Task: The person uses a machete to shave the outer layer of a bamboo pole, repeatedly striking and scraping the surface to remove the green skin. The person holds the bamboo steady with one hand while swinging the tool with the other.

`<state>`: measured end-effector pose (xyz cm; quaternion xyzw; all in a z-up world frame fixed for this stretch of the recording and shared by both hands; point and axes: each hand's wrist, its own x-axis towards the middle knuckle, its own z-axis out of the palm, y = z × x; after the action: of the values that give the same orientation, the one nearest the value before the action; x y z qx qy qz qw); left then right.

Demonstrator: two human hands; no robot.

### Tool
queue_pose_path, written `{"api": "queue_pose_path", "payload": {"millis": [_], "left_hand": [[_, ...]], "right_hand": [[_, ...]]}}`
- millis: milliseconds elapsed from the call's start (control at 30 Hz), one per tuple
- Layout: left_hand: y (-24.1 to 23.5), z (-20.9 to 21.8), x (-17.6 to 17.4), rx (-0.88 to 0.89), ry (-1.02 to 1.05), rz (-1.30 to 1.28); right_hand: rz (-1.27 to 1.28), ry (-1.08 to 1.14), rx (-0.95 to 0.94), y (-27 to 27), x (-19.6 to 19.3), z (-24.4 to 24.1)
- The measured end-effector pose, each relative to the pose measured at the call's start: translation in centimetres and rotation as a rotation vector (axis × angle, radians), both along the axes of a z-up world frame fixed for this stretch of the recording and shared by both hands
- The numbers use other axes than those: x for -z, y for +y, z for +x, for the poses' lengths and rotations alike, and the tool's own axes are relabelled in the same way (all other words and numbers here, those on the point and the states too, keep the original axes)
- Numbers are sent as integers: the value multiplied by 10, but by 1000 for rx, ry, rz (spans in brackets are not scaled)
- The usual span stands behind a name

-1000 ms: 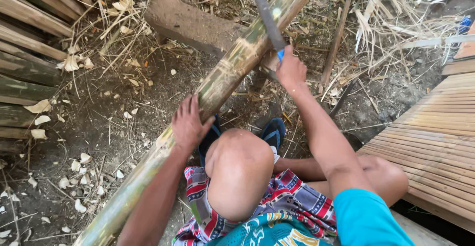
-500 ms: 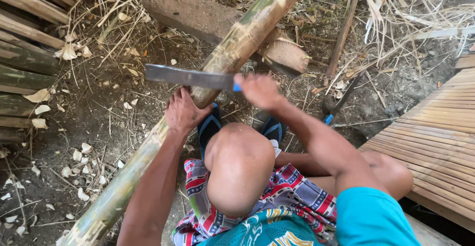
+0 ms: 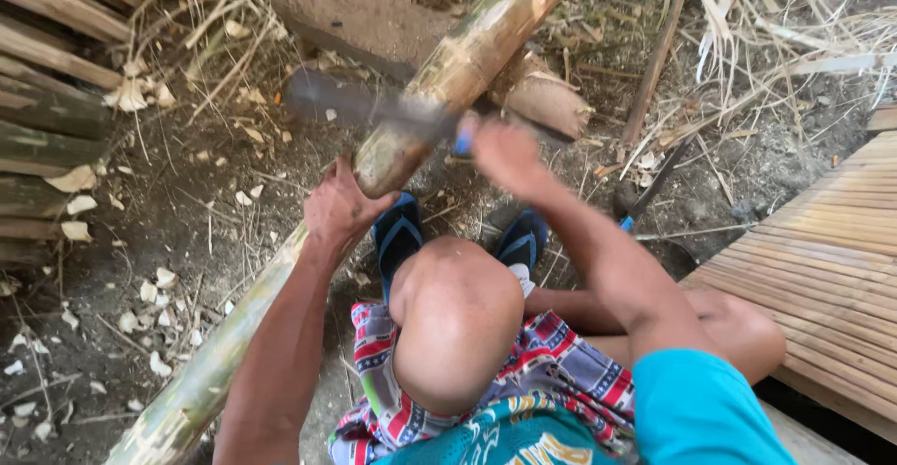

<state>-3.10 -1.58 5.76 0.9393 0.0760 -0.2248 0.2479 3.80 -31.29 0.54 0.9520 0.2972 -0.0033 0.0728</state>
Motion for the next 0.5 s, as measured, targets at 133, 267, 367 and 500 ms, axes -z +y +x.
{"api": "queue_pose_path", "payload": {"millis": [133,267,367,500], "left_hand": [[5,-2,11,33,-33,33],[12,9,16,37,75,-11],[21,15,22,50,121,-28],[21,24,24,46,123,-10]], "right_hand": [[359,166,587,1,-65,64],[236,321,474,30,-39,34],[132,263,139,47,-15,-8],[232,199,307,8,-34,33]]}}
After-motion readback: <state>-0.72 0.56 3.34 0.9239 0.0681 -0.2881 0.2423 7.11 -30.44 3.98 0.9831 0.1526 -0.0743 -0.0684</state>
